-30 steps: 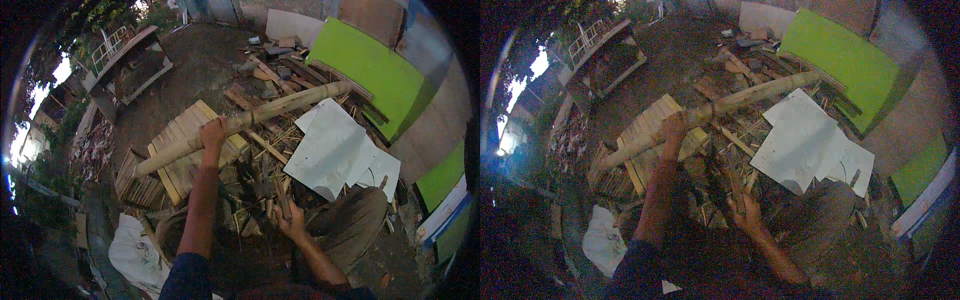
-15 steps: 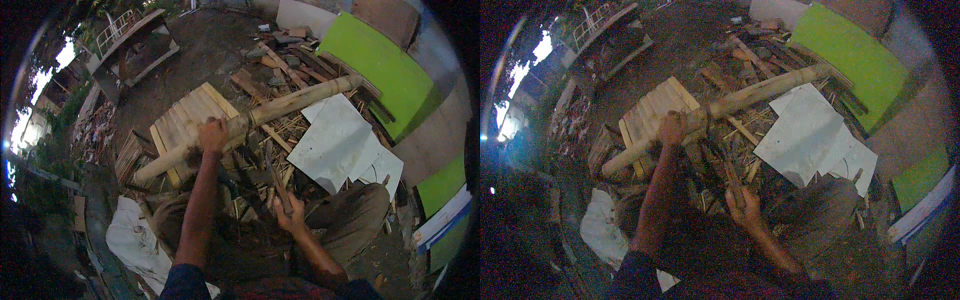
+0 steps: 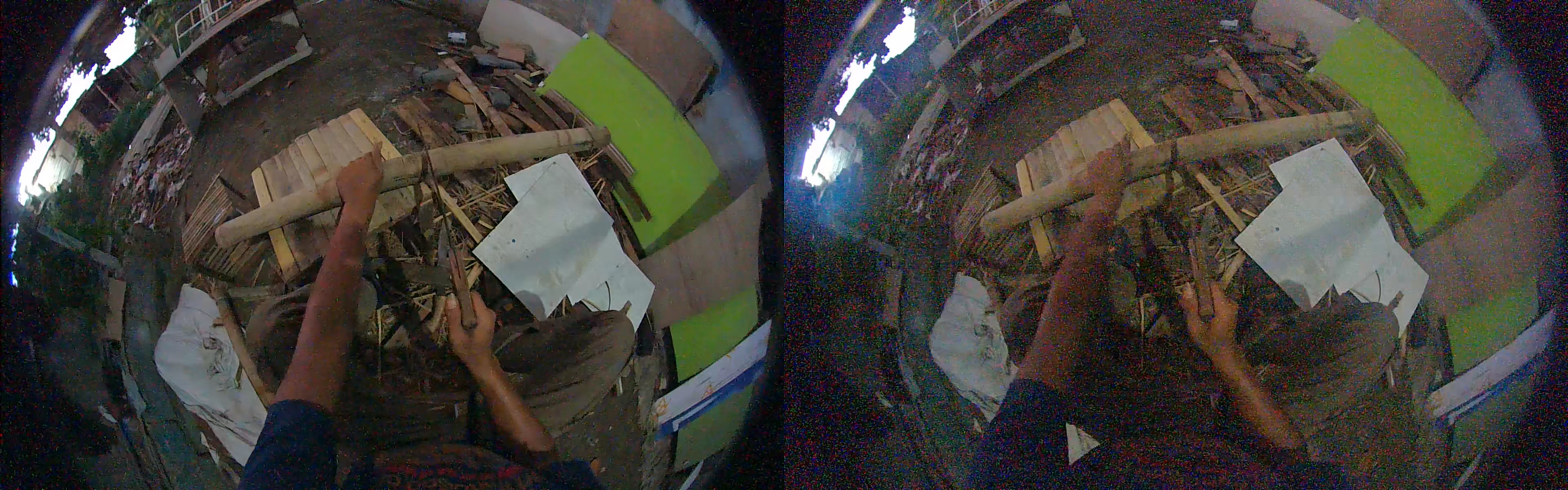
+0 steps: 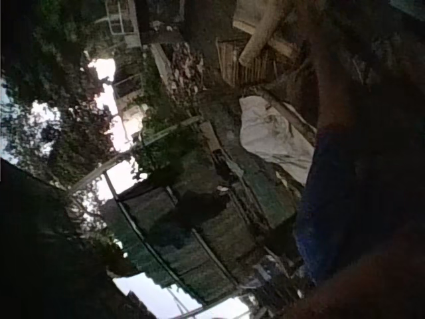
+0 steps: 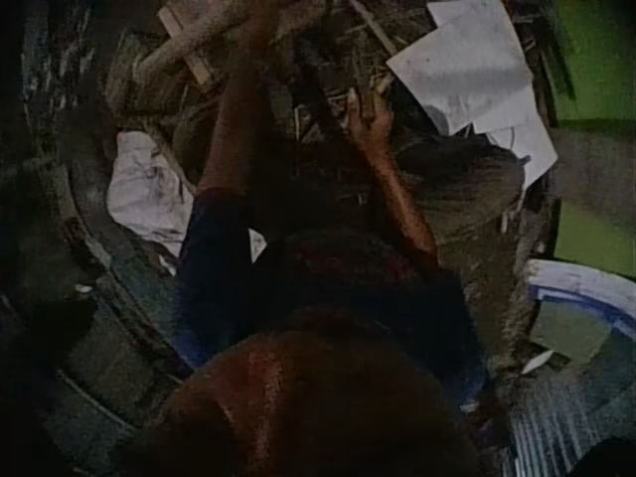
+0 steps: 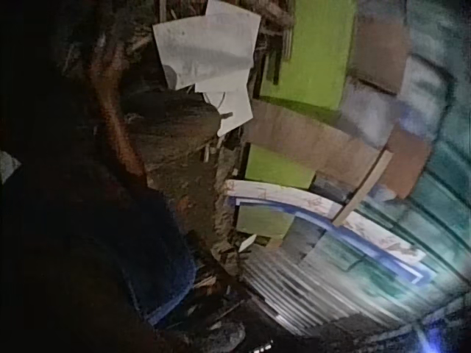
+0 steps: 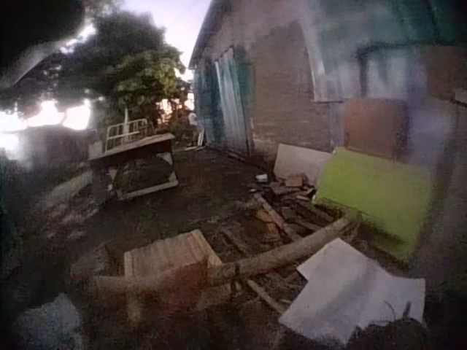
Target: The person sits on the ground and uses a machete to split a long bamboo pole into smaller sections. They repeatedly strike the bamboo to separate it, then handle the split pieces.
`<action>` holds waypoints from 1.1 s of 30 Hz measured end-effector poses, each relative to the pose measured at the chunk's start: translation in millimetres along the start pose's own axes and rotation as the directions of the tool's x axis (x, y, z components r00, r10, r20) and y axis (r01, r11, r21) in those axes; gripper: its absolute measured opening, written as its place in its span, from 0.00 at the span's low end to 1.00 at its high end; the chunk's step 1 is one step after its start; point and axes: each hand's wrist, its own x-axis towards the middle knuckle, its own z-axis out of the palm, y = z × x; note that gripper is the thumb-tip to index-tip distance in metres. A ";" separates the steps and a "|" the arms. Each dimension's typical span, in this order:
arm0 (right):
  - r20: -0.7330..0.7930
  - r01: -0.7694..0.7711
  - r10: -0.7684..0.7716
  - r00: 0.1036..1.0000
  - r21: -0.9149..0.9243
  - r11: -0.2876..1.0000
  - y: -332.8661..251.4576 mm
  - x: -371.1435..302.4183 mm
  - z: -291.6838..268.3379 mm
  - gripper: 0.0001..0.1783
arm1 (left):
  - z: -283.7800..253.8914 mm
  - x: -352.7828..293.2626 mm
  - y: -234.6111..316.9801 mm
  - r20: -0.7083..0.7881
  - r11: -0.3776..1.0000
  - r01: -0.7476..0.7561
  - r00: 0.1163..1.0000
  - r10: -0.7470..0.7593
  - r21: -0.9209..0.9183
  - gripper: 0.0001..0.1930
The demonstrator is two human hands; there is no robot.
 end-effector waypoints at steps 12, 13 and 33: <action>0.063 0.000 0.000 0.998 0.009 1.000 -6.3 16.8 34.7 0.11 | 19.0 12.1 -19.3 -0.014 0.987 -0.140 0.990 0.139 -0.077 0.21; 0.058 -0.005 0.004 0.998 0.012 1.000 -7.3 18.1 38.0 0.11 | 23.1 11.9 -22.7 -0.009 0.992 -0.120 0.993 0.120 -0.040 0.21; 0.097 -0.075 0.097 0.991 -0.205 0.976 -21.2 5.5 10.6 0.13 | 8.5 30.0 -3.4 0.151 0.999 0.042 0.988 -0.041 0.000 0.26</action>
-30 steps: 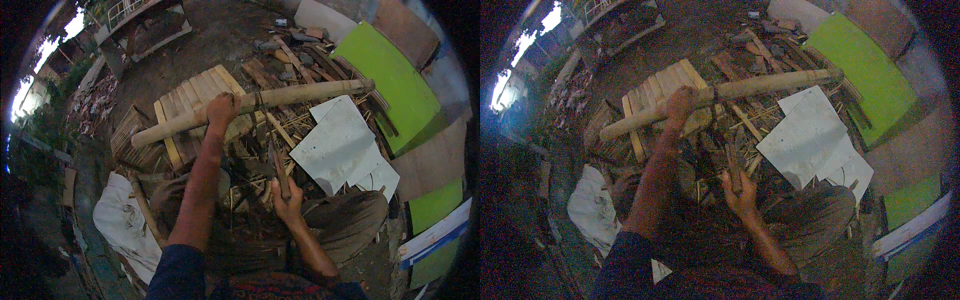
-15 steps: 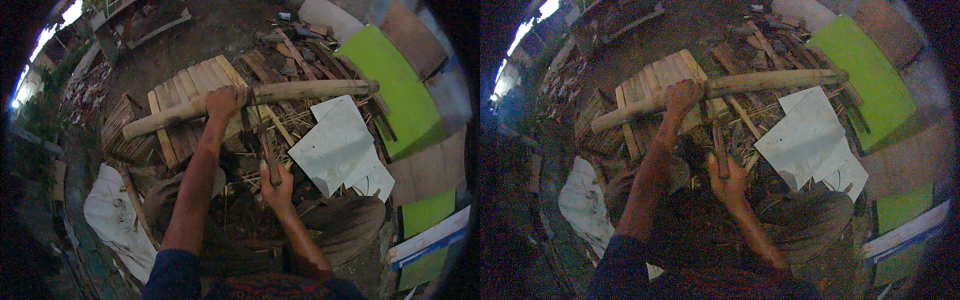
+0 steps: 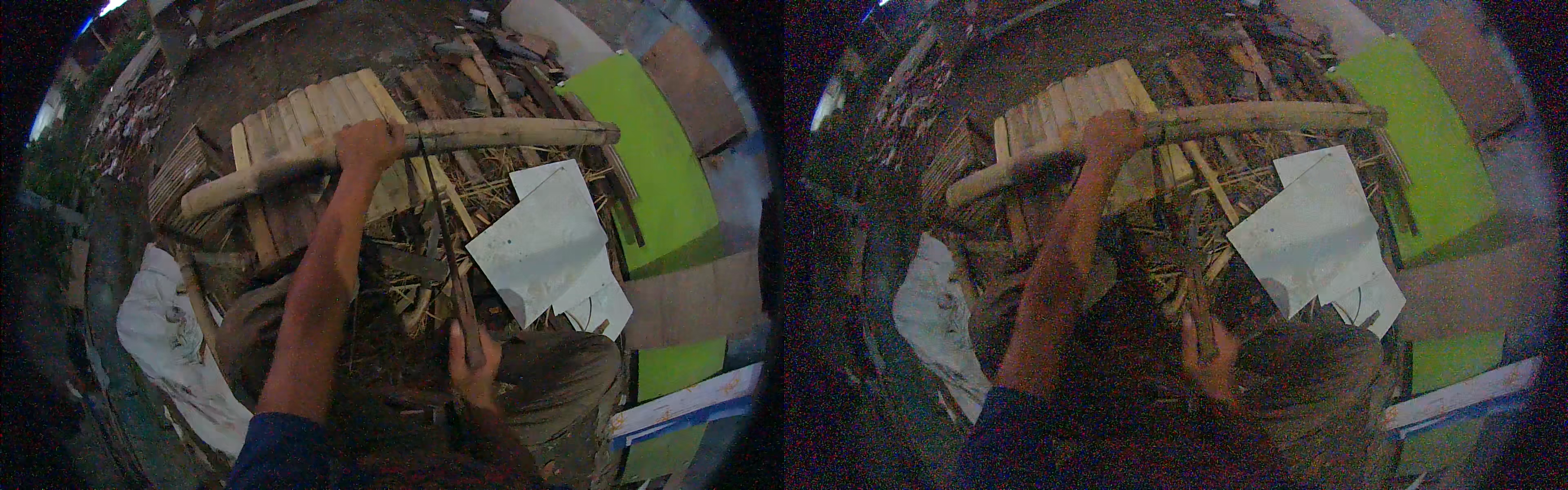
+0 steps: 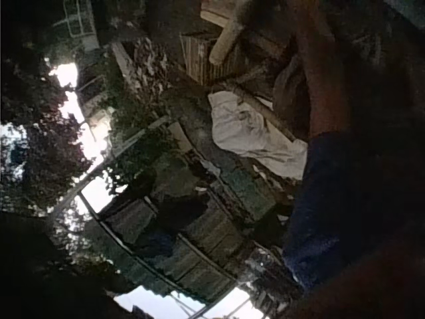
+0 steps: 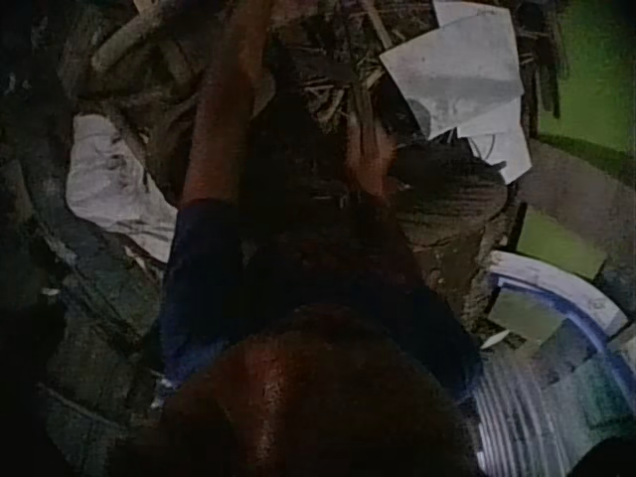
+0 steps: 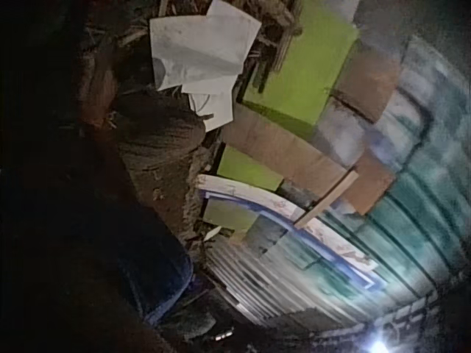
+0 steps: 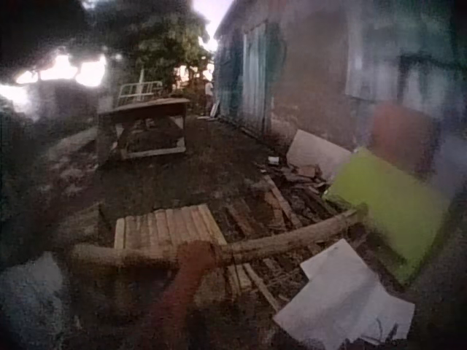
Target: The person sits on the ground and uses a machete to split a long bamboo pole into smaller sections. They repeatedly strike the bamboo to separate it, then handle the split pieces.
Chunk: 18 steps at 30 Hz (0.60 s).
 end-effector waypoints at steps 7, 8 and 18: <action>-0.143 0.162 -0.158 0.977 0.020 0.987 17.8 179.2 67.5 0.13 | -0.1 6.7 10.4 0.123 0.999 0.026 0.992 -0.023 -0.024 0.26; -0.140 0.167 -0.166 0.976 -0.002 0.986 18.1 161.0 71.8 0.12 | 1.0 0.2 -0.3 0.155 0.997 0.072 0.986 -0.067 -0.027 0.26; -0.099 0.067 -0.071 0.993 -0.047 0.997 34.3 129.3 41.0 0.13 | 2.6 -10.6 18.5 0.106 1.000 -0.014 0.994 0.014 -0.006 0.25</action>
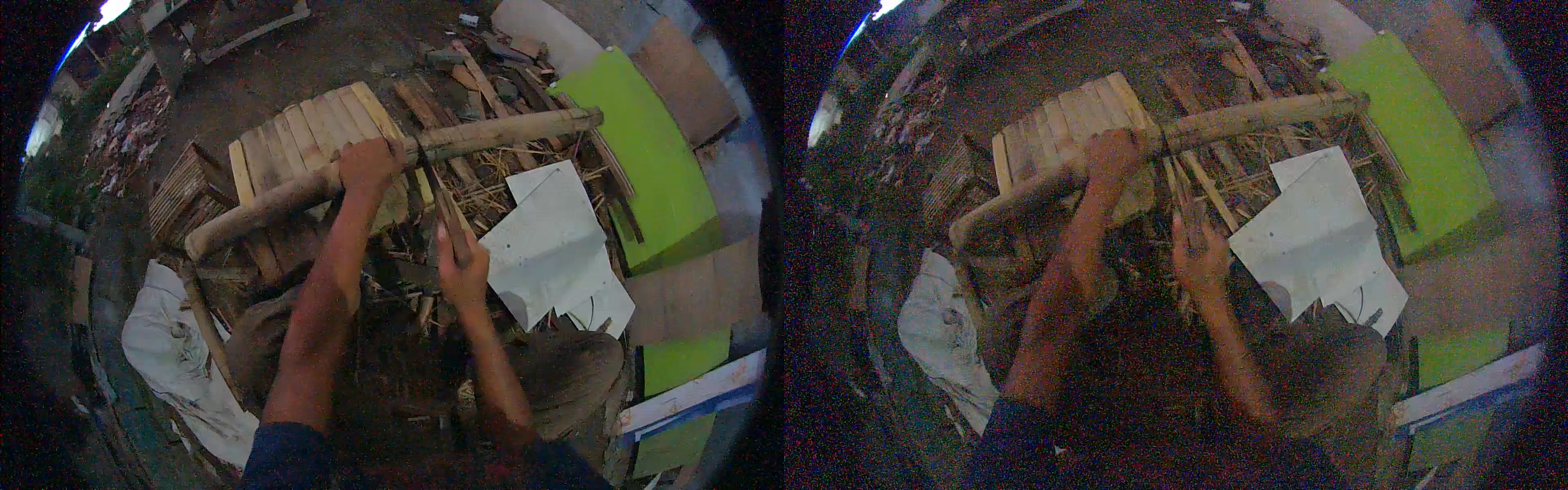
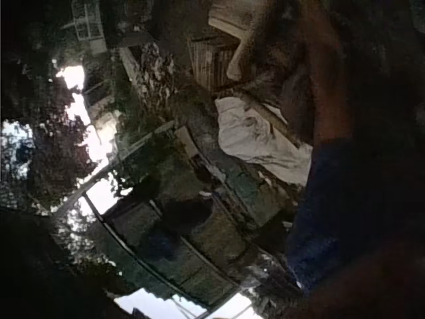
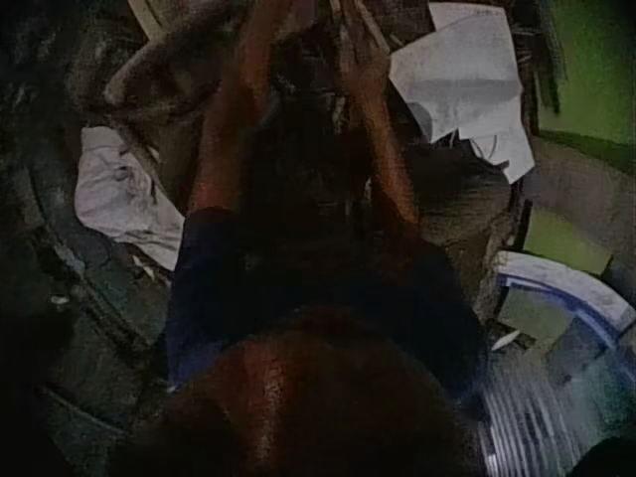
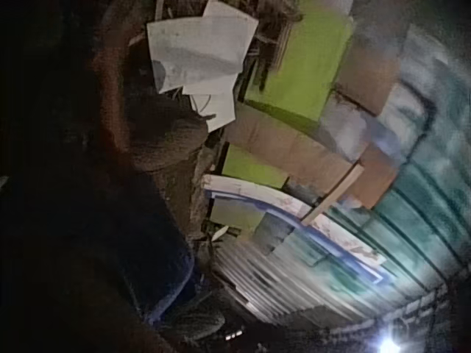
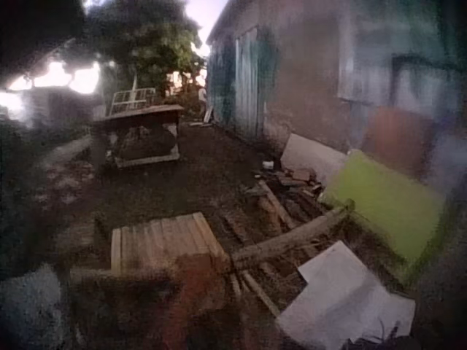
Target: The person sits on the ground and uses a machete to split a long bamboo pole into smaller sections. They repeatedly strike the bamboo to separate it, then handle the split pieces.
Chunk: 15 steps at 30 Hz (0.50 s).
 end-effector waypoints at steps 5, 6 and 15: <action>-0.030 0.030 -0.025 0.999 0.189 0.981 -2.9 21.0 11.0 0.17 | -0.1 1.2 -0.7 -0.065 0.999 -0.044 0.997 0.043 -0.018 0.25; -0.025 0.007 -0.003 1.000 0.186 0.982 -0.1 11.8 11.3 0.16 | 0.8 -5.0 2.0 -0.098 0.998 -0.067 0.993 0.066 -0.012 0.25; -0.133 -0.081 0.123 0.983 0.285 0.955 17.0 -3.7 -4.1 0.13 | 4.9 -12.6 52.5 -0.122 0.992 -0.119 0.986 0.114 -0.030 0.25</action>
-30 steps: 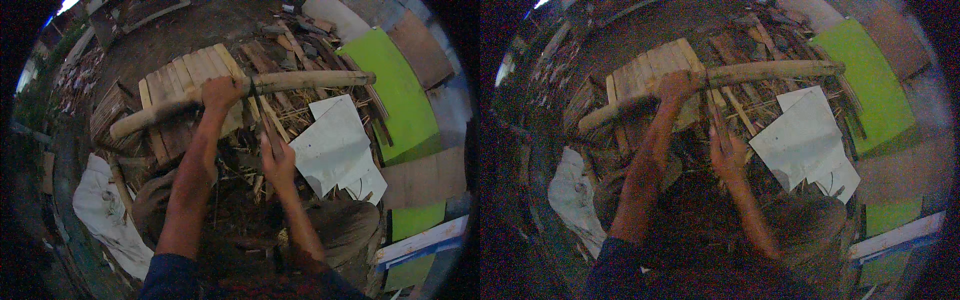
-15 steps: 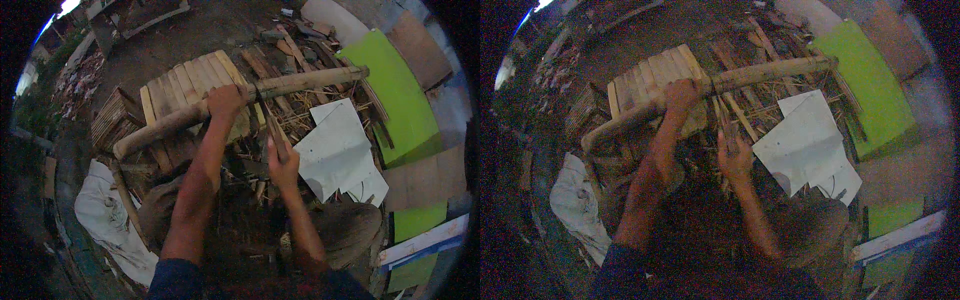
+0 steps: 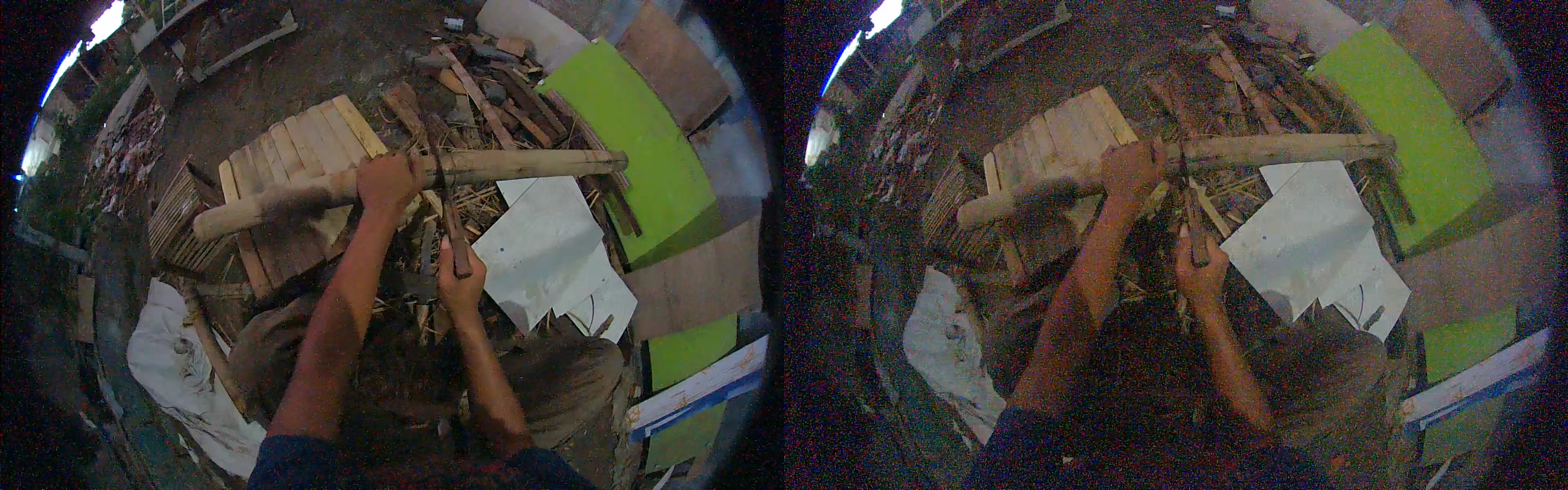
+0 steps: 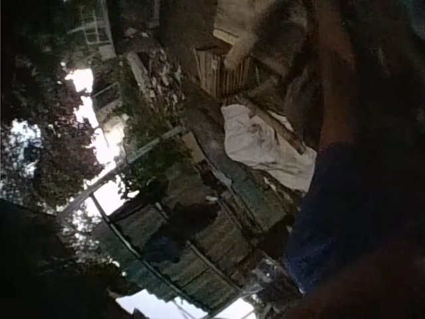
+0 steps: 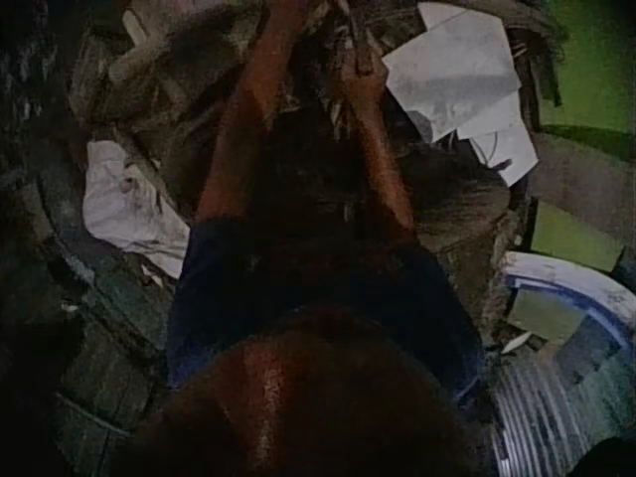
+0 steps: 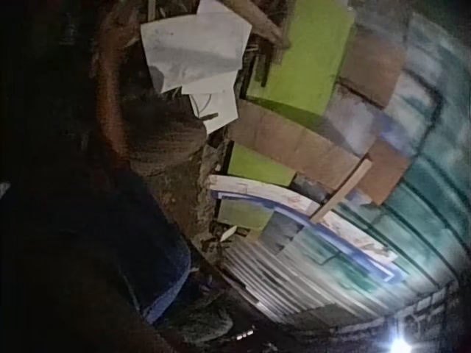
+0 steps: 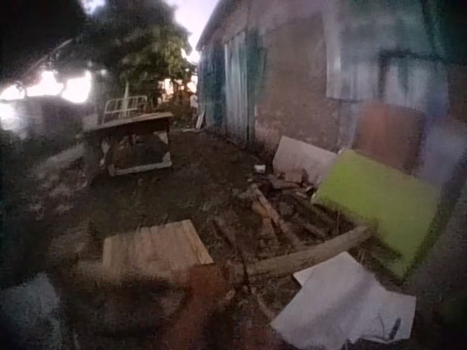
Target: The person sits on the ground and uses a machete to split a long bamboo pole into smaller sections. They repeatedly strike the bamboo to separate it, then handle the split pieces.
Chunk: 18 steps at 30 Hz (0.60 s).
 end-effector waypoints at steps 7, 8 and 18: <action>0.085 0.047 -0.044 0.995 -0.041 0.998 16.0 13.9 -9.4 0.12 | 10.7 2.0 -13.3 0.020 0.996 -0.019 1.000 0.017 0.091 0.29; 0.074 0.059 -0.052 0.996 -0.102 0.993 38.8 9.4 -10.7 0.13 | 11.6 6.2 -7.2 0.087 0.998 -0.003 0.996 -0.002 0.066 0.29; 0.206 -0.052 0.098 0.974 -0.216 0.975 -53.8 -69.1 -73.0 0.12 | -0.7 26.3 -17.0 0.181 0.996 0.087 0.979 -0.091 0.030 0.30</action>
